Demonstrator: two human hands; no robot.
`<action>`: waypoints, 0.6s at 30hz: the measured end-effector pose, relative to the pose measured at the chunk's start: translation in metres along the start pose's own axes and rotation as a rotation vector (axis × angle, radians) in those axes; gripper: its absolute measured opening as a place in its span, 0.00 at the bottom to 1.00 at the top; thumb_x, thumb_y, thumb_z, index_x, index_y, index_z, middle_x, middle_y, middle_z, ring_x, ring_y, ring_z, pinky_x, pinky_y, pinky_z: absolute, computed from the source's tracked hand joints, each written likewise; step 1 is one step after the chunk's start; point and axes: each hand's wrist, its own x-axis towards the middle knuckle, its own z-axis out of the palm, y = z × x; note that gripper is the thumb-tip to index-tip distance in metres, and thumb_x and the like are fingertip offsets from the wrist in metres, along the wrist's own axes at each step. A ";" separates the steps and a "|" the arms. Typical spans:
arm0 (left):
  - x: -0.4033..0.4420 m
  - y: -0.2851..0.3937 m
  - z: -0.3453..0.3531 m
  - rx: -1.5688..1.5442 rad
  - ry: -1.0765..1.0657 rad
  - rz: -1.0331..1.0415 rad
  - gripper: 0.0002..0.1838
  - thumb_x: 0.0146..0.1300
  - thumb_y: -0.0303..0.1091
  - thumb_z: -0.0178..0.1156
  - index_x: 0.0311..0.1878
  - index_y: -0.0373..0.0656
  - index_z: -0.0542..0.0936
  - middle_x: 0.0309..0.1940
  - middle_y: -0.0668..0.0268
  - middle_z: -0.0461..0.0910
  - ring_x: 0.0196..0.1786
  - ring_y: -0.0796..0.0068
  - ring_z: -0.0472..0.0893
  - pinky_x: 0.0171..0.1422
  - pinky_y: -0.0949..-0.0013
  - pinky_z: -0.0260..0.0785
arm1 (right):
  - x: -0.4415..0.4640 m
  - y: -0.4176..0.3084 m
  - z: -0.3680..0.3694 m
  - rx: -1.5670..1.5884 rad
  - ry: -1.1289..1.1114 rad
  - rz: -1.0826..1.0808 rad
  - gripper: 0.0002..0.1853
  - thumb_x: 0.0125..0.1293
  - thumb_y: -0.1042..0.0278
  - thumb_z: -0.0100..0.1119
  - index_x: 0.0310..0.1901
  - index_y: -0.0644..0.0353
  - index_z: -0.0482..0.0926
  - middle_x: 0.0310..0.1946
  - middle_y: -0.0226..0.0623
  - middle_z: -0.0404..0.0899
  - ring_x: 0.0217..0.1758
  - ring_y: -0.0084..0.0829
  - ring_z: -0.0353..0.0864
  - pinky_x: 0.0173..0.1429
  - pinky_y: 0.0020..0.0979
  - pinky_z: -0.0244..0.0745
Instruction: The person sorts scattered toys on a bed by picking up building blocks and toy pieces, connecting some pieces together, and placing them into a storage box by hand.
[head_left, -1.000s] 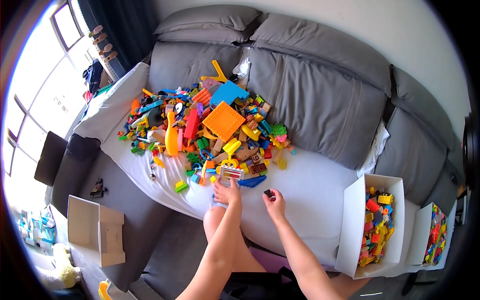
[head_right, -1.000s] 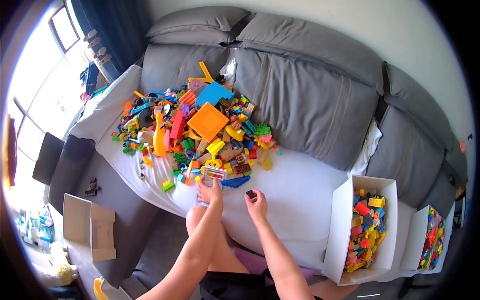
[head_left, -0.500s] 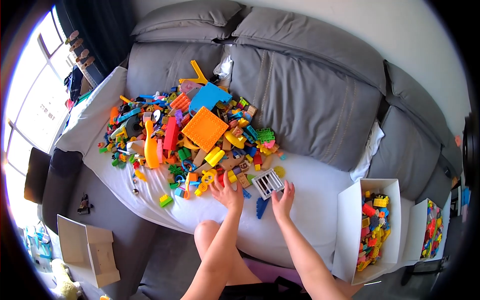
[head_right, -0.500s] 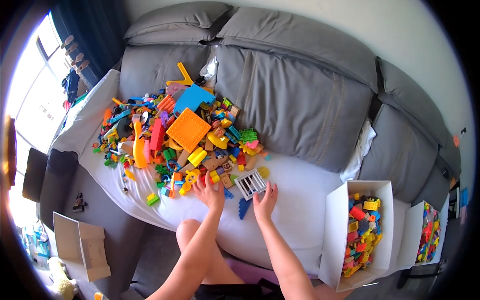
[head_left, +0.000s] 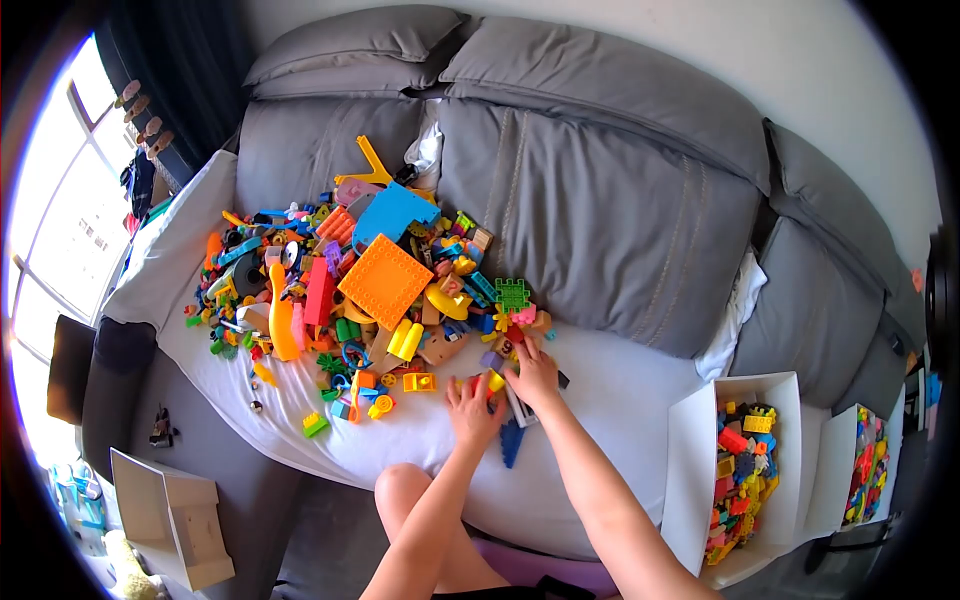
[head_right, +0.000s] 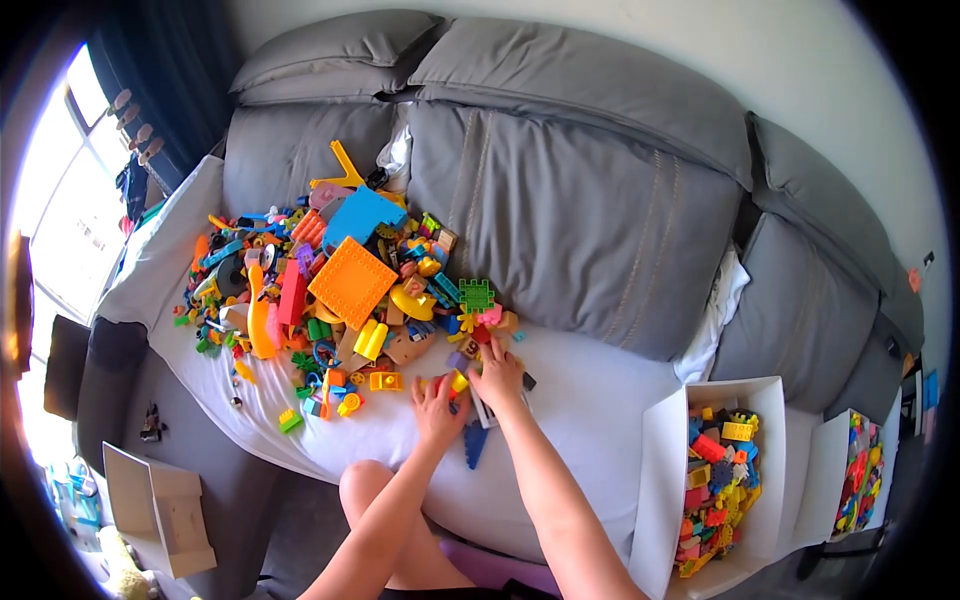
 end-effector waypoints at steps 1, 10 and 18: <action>-0.003 0.003 0.002 -0.045 -0.020 0.057 0.28 0.48 0.44 0.62 0.55 0.53 0.73 0.53 0.61 0.70 0.62 0.45 0.59 0.64 0.46 0.51 | -0.008 0.007 -0.003 -0.056 0.021 -0.015 0.26 0.55 0.56 0.56 0.56 0.52 0.69 0.63 0.35 0.61 0.56 0.40 0.70 0.58 0.47 0.62; -0.066 0.087 0.020 -0.146 -0.223 0.224 0.25 0.51 0.37 0.59 0.57 0.59 0.72 0.56 0.65 0.70 0.64 0.42 0.58 0.65 0.46 0.52 | -0.117 0.095 -0.036 -0.088 0.221 0.008 0.13 0.52 0.70 0.56 0.42 0.55 0.75 0.56 0.33 0.69 0.52 0.38 0.72 0.57 0.41 0.64; -0.082 0.110 0.030 -0.385 -0.131 0.008 0.18 0.60 0.35 0.56 0.52 0.40 0.71 0.49 0.54 0.74 0.58 0.44 0.64 0.61 0.51 0.58 | -0.176 0.100 -0.100 0.466 0.623 0.046 0.14 0.49 0.75 0.61 0.40 0.62 0.75 0.51 0.41 0.71 0.47 0.41 0.75 0.47 0.34 0.73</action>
